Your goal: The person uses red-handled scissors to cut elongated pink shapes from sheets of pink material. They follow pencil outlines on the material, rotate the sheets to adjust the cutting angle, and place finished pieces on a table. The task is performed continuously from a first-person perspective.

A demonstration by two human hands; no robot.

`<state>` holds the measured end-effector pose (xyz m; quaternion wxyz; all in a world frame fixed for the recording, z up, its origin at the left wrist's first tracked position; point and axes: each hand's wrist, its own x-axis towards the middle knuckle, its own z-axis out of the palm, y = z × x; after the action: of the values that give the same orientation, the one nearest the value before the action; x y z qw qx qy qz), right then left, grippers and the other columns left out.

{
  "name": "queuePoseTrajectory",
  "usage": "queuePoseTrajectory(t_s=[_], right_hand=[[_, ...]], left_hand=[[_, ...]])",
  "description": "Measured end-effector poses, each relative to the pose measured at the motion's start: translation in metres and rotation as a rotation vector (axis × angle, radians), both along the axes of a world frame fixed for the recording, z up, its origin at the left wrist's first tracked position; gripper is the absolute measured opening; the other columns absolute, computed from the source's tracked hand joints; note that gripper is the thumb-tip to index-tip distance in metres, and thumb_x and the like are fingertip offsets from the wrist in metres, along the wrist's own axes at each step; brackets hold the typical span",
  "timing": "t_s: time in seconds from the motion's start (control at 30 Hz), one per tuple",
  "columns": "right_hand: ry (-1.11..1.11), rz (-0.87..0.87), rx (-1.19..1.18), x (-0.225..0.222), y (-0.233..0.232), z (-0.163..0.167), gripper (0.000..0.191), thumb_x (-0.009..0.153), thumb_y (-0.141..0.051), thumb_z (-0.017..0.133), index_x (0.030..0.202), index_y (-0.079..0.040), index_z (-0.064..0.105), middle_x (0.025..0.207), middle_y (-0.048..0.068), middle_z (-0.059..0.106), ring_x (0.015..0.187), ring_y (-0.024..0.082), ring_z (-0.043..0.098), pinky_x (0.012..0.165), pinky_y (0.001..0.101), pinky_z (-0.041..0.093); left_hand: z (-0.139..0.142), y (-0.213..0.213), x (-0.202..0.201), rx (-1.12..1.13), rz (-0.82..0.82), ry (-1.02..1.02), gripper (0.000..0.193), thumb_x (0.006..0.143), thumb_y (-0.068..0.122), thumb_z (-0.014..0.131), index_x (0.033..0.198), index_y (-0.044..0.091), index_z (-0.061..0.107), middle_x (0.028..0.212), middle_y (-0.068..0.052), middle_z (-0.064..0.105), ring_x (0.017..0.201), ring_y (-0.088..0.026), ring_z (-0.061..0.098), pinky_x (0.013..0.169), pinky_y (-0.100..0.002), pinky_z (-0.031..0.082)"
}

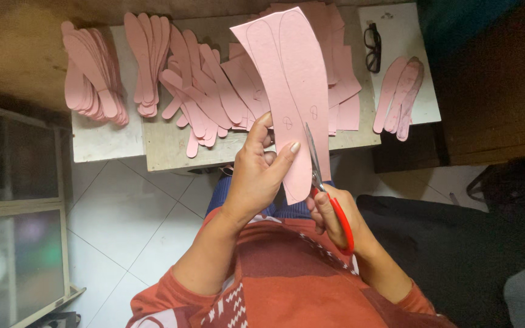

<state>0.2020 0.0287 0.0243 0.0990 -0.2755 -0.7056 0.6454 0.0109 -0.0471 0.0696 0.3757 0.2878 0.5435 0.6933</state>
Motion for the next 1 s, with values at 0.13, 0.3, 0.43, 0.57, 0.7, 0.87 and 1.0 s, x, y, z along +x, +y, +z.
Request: queuePoseTrajectory(t_s=[0.13,0.3,0.43,0.57,0.7,0.87,1.0], right_hand=[[-0.053,-0.014,0.043,0.003,0.003,-0.001,0.058,0.103,-0.052,0.038,0.081,-0.003,0.058,0.052,-0.002,0.046,0.042,0.008,0.047,0.040,0.0252,0.044],[-0.106,-0.045,0.015,0.005,0.004,-0.009,0.054,0.103,-0.049,0.041,0.077,-0.004,0.058,0.051,-0.001,0.047,0.040,0.008,0.047,0.038,0.0253,0.043],[-0.092,-0.030,0.061,0.006,0.006,-0.014,0.056,0.105,-0.048,0.041,0.074,-0.004,0.055,0.052,-0.002,0.047,0.040,0.007,0.047,0.038,0.0248,0.043],[-0.095,0.040,0.008,0.007,0.013,-0.012,0.049,0.105,-0.046,0.040,0.088,-0.004,0.059,0.055,-0.001,0.046,0.046,0.010,0.046,0.045,0.0263,0.043],[-0.057,0.202,-0.094,0.016,0.019,-0.005,0.045,0.105,-0.042,0.041,0.113,-0.003,0.063,0.070,0.000,0.053,0.066,0.012,0.051,0.063,0.0287,0.048],[0.025,0.182,-0.216,0.013,0.020,-0.003,0.050,0.105,-0.043,0.040,0.119,-0.001,0.062,0.079,0.002,0.058,0.074,0.013,0.052,0.072,0.0287,0.047],[0.122,0.223,-0.136,0.005,0.026,0.003,0.053,0.110,-0.047,0.038,0.109,0.002,0.059,0.087,0.003,0.056,0.079,0.013,0.050,0.075,0.0287,0.047]], left_hand=[[0.000,0.000,-0.001,-0.001,-0.006,-0.028,0.055,0.099,0.003,0.063,0.150,0.004,0.043,0.115,-0.013,0.067,0.086,-0.009,0.072,0.067,-0.023,0.059],[-0.004,0.000,-0.001,0.012,-0.021,-0.070,0.056,0.098,0.003,0.062,0.150,0.003,0.042,0.117,-0.013,0.068,0.086,-0.010,0.072,0.067,-0.023,0.059],[-0.012,0.005,-0.002,0.070,0.010,-0.075,0.053,0.101,0.004,0.062,0.150,0.003,0.043,0.116,-0.011,0.067,0.088,-0.009,0.072,0.071,-0.022,0.060],[-0.018,0.012,-0.009,0.028,0.120,0.076,0.046,0.102,0.005,0.065,0.145,0.002,0.048,0.110,-0.009,0.063,0.077,-0.006,0.064,0.065,-0.021,0.054],[-0.018,0.008,-0.017,0.044,0.180,0.200,0.041,0.103,0.006,0.064,0.142,0.005,0.049,0.115,-0.007,0.065,0.081,-0.002,0.065,0.064,-0.020,0.057],[-0.010,0.004,-0.008,-0.051,0.141,0.305,0.042,0.100,0.006,0.067,0.140,0.006,0.054,0.110,-0.008,0.065,0.069,-0.003,0.061,0.057,-0.020,0.052],[0.000,-0.004,0.004,-0.111,0.025,0.237,0.044,0.098,0.006,0.066,0.140,0.007,0.053,0.106,-0.008,0.068,0.069,-0.004,0.066,0.056,-0.020,0.054]])
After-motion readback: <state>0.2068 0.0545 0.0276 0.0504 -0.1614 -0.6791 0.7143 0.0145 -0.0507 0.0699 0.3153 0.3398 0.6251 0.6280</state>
